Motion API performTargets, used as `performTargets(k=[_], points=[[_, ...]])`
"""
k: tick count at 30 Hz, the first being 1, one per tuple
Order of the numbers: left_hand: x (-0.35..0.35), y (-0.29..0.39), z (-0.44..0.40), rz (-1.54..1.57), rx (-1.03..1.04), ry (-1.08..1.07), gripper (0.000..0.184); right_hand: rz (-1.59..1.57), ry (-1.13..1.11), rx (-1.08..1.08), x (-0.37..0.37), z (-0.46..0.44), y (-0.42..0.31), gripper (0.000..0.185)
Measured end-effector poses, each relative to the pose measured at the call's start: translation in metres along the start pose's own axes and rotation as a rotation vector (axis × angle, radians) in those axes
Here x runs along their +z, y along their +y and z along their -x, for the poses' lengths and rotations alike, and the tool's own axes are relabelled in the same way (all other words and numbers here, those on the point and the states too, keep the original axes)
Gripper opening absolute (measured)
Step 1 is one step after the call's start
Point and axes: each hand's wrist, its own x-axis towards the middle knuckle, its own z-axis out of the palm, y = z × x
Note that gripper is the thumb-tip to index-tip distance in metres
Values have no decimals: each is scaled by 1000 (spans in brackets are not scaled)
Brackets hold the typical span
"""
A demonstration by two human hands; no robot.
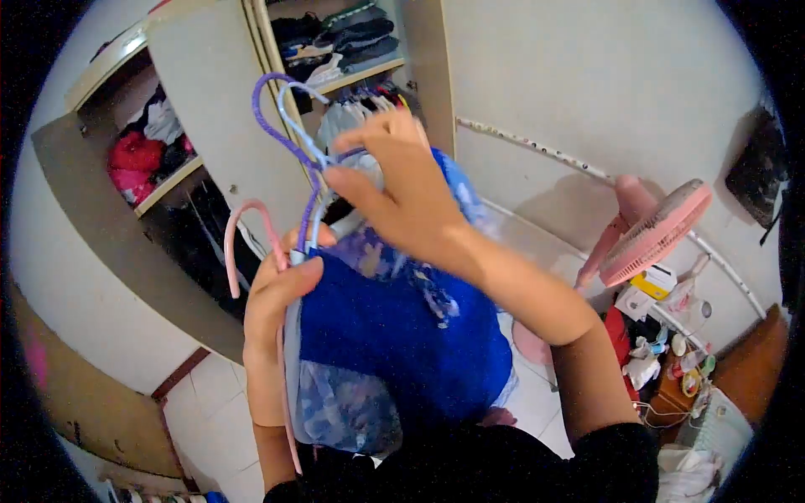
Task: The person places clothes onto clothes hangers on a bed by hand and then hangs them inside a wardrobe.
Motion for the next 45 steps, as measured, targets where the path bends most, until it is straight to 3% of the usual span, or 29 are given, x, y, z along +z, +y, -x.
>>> performTargets(k=[2, 5, 7, 12, 14, 15, 20, 23, 24, 29, 32, 34, 36, 37, 42, 45], points=[[6, -13, -30, -11, 16, 49, 37, -367, -171, 358, -12, 28, 7, 33], [39, -23, -72, 175, 81, 159, 36, -692, -541, 544, -19, 56, 28, 41], [46, -49, -112, 46, 129, 219, 35, -785, -678, 596, -24, 67, 53, 48], [81, -98, -199, 41, 181, 319, 31, -772, -569, 572, -22, 87, 141, 51], [93, -109, -230, -27, 224, 400, 28, -711, -715, 712, -30, 77, 176, 46], [102, -112, -242, -35, 228, 455, 26, -677, -656, 692, -27, 80, 190, 38], [108, -136, -295, -91, 234, 565, 25, -788, -398, 632, 1, 108, 273, 36], [86, -154, -326, -96, 223, 644, 24, -906, -449, 992, 15, 108, 331, 39], [75, -160, -333, -102, 229, 653, 24, -823, -363, 843, 32, 120, 356, 40], [44, -180, -367, -174, 193, 768, 22, -872, -404, 973, 82, 122, 450, 41], [10, -196, -379, -211, 199, 832, 22, -746, -428, 788, 141, 132, 517, 41], [-2, -193, -389, -152, 183, 819, 23, -834, -475, 755, 164, 118, 545, 41], [-10, -193, -397, -115, 187, 822, 23, -901, -500, 786, 197, 126, 572, 40], [-12, -190, -401, -139, 185, 830, 23, -870, -472, 937, 234, 156, 599, 39], [-46, -189, -409, -296, 64, 826, 27, -894, -429, 864, 339, 166, 653, 36], [-42, -201, -427, -310, 98, 939, 29, -880, -454, 922, 391, 156, 694, 33]])
